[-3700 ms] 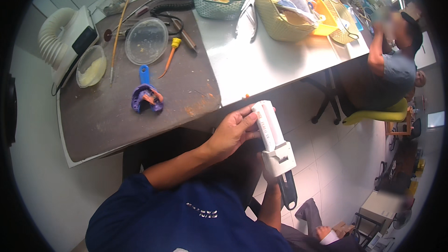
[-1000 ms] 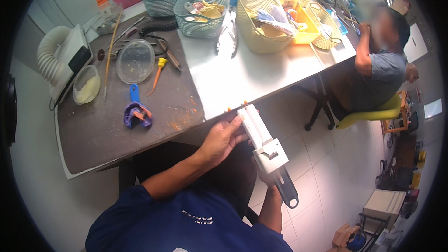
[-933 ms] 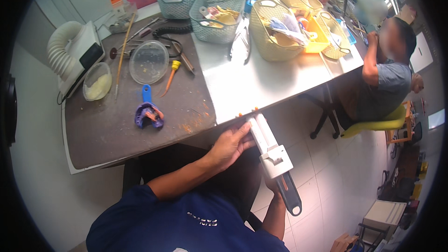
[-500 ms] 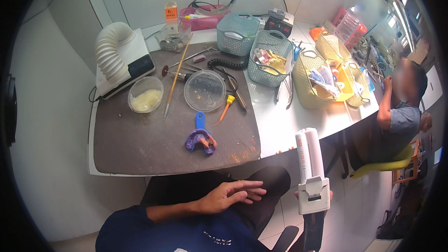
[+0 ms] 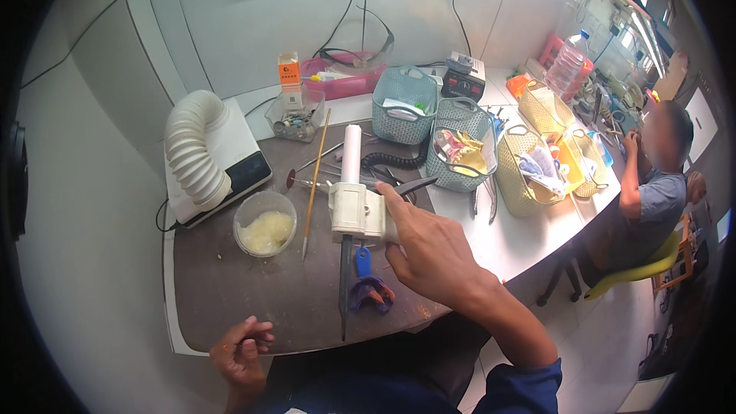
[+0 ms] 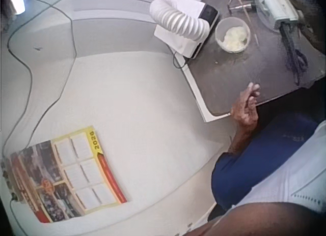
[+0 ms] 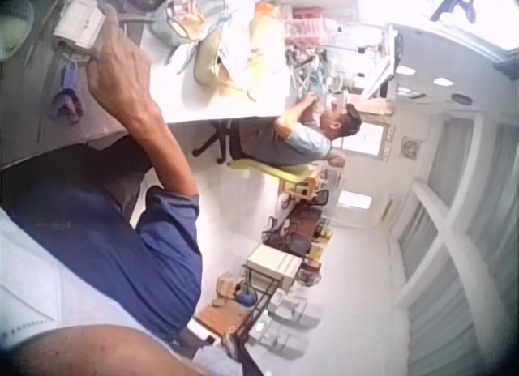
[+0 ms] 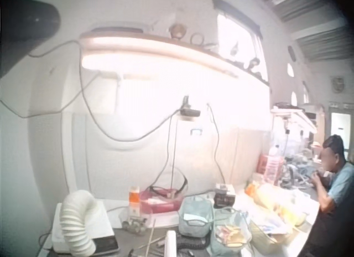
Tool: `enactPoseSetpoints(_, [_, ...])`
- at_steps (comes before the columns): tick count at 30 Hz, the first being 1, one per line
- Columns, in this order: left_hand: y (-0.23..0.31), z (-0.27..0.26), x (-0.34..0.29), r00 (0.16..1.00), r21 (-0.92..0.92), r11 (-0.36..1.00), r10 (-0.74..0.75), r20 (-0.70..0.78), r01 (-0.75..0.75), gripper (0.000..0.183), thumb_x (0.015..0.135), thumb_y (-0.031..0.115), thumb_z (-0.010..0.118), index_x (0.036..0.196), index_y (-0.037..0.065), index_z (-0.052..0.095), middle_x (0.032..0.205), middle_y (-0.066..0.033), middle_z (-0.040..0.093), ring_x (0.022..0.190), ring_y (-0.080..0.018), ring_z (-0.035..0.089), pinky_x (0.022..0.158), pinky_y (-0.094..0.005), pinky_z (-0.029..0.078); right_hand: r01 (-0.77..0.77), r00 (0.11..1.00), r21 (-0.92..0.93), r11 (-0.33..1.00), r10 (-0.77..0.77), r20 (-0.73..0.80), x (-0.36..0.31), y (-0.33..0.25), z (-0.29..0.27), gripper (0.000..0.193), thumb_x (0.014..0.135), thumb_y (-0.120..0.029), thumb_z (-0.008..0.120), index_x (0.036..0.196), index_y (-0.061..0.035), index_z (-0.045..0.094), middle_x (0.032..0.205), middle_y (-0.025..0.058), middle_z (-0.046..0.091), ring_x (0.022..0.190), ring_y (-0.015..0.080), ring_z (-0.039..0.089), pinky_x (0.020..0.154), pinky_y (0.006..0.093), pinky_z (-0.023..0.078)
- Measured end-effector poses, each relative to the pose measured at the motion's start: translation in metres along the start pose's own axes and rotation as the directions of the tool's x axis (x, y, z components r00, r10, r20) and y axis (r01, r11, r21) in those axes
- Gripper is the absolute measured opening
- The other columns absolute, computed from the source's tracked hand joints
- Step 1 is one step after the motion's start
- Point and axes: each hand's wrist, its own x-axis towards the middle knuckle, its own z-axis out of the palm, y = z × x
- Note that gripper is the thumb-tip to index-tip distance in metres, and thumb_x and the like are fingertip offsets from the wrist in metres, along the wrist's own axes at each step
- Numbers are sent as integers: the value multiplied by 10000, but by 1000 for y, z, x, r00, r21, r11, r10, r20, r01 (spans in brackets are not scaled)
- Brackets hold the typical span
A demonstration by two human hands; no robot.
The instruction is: The person applies a yellowish paste to a purple dental mold using a small brush, then uses a syringe to dispense more material onto the mold. They continue to spread and smooth the material with a metal spatula-like tool, working on the interior surfaces of the mold.
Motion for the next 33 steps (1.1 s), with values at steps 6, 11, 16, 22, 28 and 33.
enactPoseSetpoints(6, [-5,-15,7,996,274,959,-50,-72,68,290,1009,186,521,1209,-10,600,1008,-180,699,816,-259,694,671,-316,544,6,999,-108,994,-1,45,49,5,34,637,822,-53,556,1424,58,381,988,247,647,890,400,655,792,466,513])
enactPoseSetpoints(11, [-1,-2,21,968,442,888,207,-138,-127,201,981,93,575,1087,-31,692,836,-121,746,663,-202,705,607,-308,556,32,998,-115,993,-25,60,67,5,46,638,830,5,546,1437,79,365,985,212,616,910,363,643,770,431,535])
enactPoseSetpoints(16, [-7,2,21,954,510,848,255,-158,-143,239,1002,124,550,1078,-67,672,815,-165,731,662,-231,703,601,-300,575,145,989,-194,970,-133,70,76,6,45,657,829,-81,626,1428,66,397,1034,139,559,951,273,600,789,380,535])
enactPoseSetpoints(22, [-13,10,11,953,543,840,172,-248,-10,268,1013,144,539,1116,-73,657,844,-172,727,685,-226,701,631,-294,591,248,969,-120,961,-243,52,54,15,49,687,847,-207,710,1418,46,424,1051,124,576,916,259,600,820,358,520])
enactPoseSetpoints(28, [-1,21,29,954,713,698,249,-165,-59,324,1005,228,572,1134,-62,642,1032,-217,698,941,-318,689,828,-409,565,330,930,-40,943,-332,-156,22,47,25,535,817,-117,655,1322,18,542,923,87,580,806,223,616,711,339,518])
enactPoseSetpoints(33, [6,25,38,963,871,492,244,-118,-18,557,963,378,622,1310,-42,505,1299,-222,575,1205,-382,553,1055,-533,395,302,929,-35,953,-303,-215,12,80,-16,399,797,-58,635,1188,16,617,926,88,607,761,225,663,641,322,541])
